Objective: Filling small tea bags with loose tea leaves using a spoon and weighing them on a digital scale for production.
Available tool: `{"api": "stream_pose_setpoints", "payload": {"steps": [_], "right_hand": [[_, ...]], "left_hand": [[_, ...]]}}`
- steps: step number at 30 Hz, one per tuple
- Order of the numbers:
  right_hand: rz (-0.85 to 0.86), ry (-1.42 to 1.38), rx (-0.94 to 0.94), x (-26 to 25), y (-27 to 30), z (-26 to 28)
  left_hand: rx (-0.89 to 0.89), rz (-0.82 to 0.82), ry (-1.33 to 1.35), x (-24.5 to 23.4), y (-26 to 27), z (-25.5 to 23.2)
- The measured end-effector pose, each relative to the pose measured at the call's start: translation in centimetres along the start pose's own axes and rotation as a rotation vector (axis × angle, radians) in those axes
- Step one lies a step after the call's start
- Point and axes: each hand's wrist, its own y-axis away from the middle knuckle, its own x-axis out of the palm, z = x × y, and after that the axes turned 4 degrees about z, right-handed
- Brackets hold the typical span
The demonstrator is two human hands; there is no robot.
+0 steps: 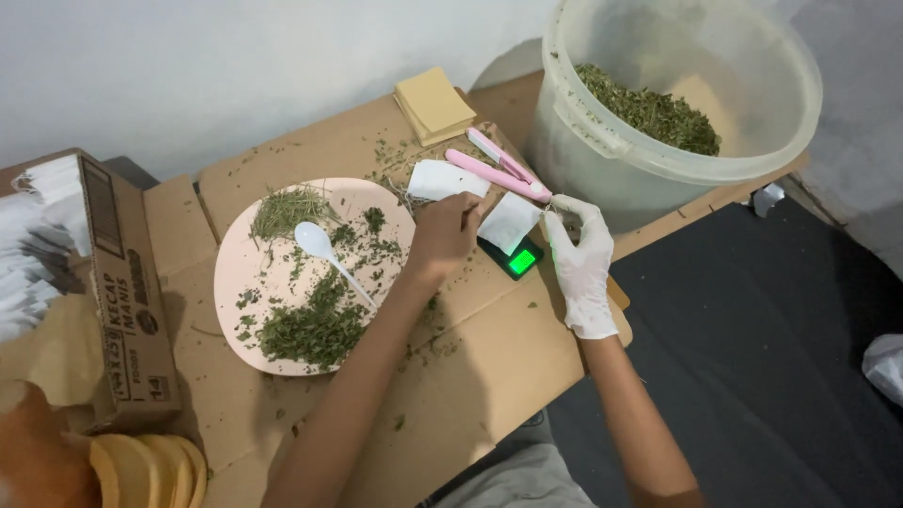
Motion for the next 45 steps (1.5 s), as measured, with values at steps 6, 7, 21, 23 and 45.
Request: {"api": "stream_pose_setpoints", "payload": {"steps": [6, 7, 21, 23, 45], "right_hand": [[-0.011, -0.029, 0.037, 0.1, -0.2, -0.3], [-0.015, -0.031, 0.048, 0.1, -0.3, -0.4], [-0.036, 0.108, 0.075, 0.7, -1.1, -3.1], [-0.046, 0.106, 0.073, 0.6, -1.0, -2.8], [0.250, -0.280, -0.134, 5.7, 1.1, 1.0]], "left_hand": [[-0.053, -0.028, -0.038, 0.9, -0.9, 1.6], [-0.042, -0.018, -0.060, 0.9, -1.0, 1.7], [-0.056, -0.026, -0.109, 1.2, -1.2, 2.3], [-0.066, -0.032, -0.079, 1.1, -0.9, 1.8], [0.163, -0.333, 0.083, -10.3, 11.6, -6.7]]}}
